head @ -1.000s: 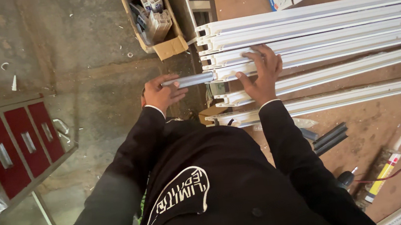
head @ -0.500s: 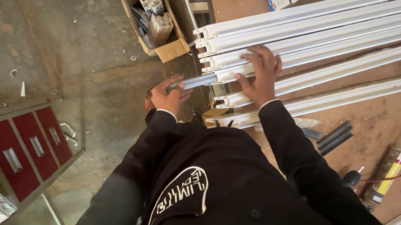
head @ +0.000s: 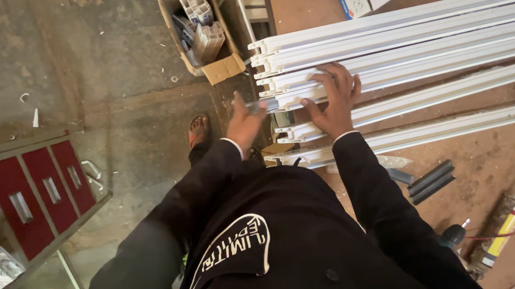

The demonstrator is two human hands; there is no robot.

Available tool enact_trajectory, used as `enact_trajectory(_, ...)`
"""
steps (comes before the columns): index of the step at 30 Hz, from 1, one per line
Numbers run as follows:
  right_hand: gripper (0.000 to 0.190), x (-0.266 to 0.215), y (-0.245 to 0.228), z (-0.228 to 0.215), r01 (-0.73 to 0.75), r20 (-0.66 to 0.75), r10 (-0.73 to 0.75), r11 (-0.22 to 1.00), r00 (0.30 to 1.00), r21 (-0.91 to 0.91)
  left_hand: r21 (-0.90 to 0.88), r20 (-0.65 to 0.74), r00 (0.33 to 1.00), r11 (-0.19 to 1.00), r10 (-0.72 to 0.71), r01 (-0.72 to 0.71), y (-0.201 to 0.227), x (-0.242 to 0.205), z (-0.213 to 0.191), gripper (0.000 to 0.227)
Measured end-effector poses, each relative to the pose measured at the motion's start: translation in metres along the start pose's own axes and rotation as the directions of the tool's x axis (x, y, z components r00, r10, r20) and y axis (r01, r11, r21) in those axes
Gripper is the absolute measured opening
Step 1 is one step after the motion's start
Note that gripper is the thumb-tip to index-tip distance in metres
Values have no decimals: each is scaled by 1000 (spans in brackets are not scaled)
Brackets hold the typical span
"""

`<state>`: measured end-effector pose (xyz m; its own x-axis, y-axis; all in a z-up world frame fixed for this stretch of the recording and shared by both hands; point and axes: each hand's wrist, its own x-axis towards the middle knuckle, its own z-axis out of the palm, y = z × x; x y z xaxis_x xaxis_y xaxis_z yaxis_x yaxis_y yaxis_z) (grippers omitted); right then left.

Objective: The person inserts short metal reinforcement pieces into the ends of long white window frame profiles. They handle the profiles and metal pieces by hand, aligning and pushing the metal into the profile channels. The person occasionally picks up and sets down the profiles and metal pieces on the workbench.

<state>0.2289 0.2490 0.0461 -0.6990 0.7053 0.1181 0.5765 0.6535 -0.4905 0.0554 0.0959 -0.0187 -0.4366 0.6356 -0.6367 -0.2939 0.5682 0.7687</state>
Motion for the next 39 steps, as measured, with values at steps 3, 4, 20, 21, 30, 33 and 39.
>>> enact_trajectory(3, 47, 1, 0, -1, 19, -5, -19, 1000, 1000, -17, -65, 109, 992, 995, -64, 71, 19, -2, 12, 123)
enact_trajectory(4, 47, 3, 1, -1, 26, -9, -26, 999, 1000, -25, -68, 135, 988, 994, -79, 89, 27, -2, 16, 128)
enact_trajectory(20, 46, -1, 5, 1, 7, -20, -7, 1000, 1000, -3, -422, 104, 995, 905, 0, 44, -10, 1, -29, 57)
enact_trajectory(21, 45, 0, 5, 1, 21, -21, -21, 1000, 1000, -4, -387, 57, 997, 921, 61, -34, -12, -1, -31, 53)
enact_trajectory(30, 46, -1, -2, -1, -2, -15, 2, 1000, 1000, 19, -355, 187, 973, 914, -136, 196, 15, 0, -4, 67)
enact_trajectory(33, 45, 1, -2, -2, -8, -21, 8, 1000, 1000, 8, -499, 298, 950, 832, -96, 241, 13, 4, -5, 71)
enact_trajectory(39, 43, 2, -4, -1, 2, -21, -2, 1000, 1000, 0, -520, 391, 915, 796, -102, 311, 9, 16, -7, 61)
